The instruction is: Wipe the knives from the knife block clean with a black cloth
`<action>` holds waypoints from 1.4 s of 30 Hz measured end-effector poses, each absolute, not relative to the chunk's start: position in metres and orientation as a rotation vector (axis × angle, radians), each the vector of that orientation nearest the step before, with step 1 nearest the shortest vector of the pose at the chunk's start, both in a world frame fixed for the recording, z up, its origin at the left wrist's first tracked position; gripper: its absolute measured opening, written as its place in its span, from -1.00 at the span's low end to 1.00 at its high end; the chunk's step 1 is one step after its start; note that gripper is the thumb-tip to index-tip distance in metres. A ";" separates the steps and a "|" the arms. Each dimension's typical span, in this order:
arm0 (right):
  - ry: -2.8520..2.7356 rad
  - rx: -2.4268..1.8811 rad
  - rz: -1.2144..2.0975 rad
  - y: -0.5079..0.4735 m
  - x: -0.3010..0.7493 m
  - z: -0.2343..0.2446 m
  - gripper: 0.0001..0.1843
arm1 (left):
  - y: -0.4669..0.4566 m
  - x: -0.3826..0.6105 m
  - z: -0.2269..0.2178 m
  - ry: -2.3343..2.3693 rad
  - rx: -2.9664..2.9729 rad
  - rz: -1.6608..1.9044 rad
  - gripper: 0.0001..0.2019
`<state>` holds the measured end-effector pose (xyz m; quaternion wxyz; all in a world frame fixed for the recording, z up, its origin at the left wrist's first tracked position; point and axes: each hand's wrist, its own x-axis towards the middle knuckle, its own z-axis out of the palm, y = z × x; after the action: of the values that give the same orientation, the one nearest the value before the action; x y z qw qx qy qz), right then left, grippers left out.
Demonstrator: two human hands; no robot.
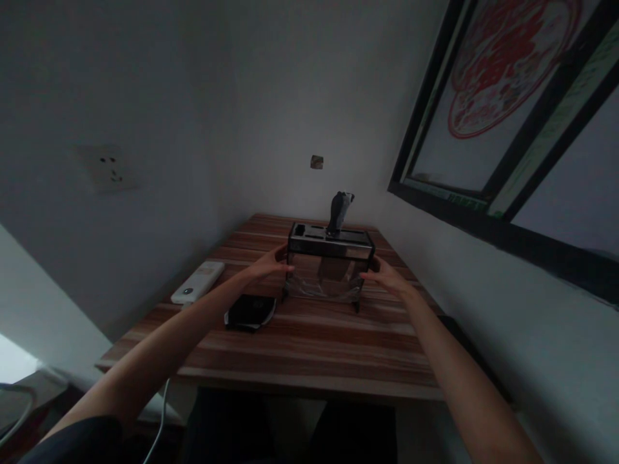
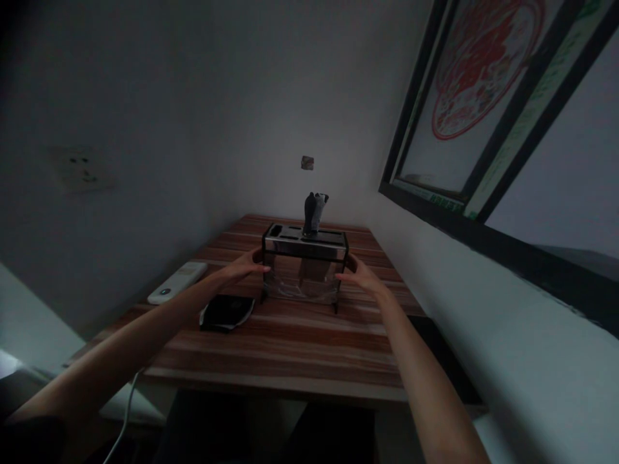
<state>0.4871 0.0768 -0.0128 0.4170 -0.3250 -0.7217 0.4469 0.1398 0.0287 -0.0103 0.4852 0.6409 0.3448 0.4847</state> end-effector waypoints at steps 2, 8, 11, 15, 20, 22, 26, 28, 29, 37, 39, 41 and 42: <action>-1.807 -0.823 1.125 0.076 0.487 -0.013 -0.32 | 0.029 0.139 -0.011 0.837 1.569 1.181 -0.25; -1.803 -0.836 1.141 0.073 0.486 -0.011 -0.36 | 0.029 0.137 -0.012 0.854 1.598 1.160 -0.21; -1.796 -0.838 1.141 0.071 0.485 -0.013 -0.34 | 0.029 0.136 -0.012 0.863 1.613 1.150 -0.20; -1.799 -0.837 1.147 0.072 0.486 -0.016 -0.32 | 0.029 0.136 -0.009 0.876 1.624 1.155 -0.17; -1.814 -0.842 1.137 0.074 0.487 -0.019 -0.34 | 0.027 0.138 -0.005 0.881 1.641 1.133 -0.17; -1.820 -0.838 1.130 0.075 0.488 -0.019 -0.33 | 0.026 0.138 -0.004 0.881 1.642 1.129 -0.18; -1.837 -0.824 1.096 0.077 0.489 -0.022 -0.27 | 0.024 0.139 -0.005 0.889 1.664 1.141 -0.20; -1.842 -0.821 1.066 0.078 0.490 -0.025 -0.26 | 0.023 0.139 -0.006 0.899 1.684 1.144 -0.21; -1.843 -0.820 1.050 0.078 0.491 -0.026 -0.26 | 0.023 0.139 -0.006 0.907 1.694 1.143 -0.21; -1.880 -0.786 0.922 0.070 0.488 -0.035 -0.29 | 0.028 0.137 -0.008 0.904 1.757 1.106 -0.20; -1.889 -0.786 0.897 0.068 0.487 -0.034 -0.30 | 0.030 0.136 -0.009 0.926 1.750 1.120 -0.20; -1.896 -0.791 0.875 0.066 0.485 -0.032 -0.33 | 0.031 0.136 -0.010 0.942 1.737 1.142 -0.19; -1.899 -0.793 0.867 0.066 0.485 -0.031 -0.33 | 0.031 0.137 -0.011 0.947 1.729 1.151 -0.18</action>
<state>0.4850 0.0663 -0.0314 0.4389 -0.3190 -0.7641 0.3489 0.1367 0.0311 -0.0109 0.4162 0.6888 0.3771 0.4585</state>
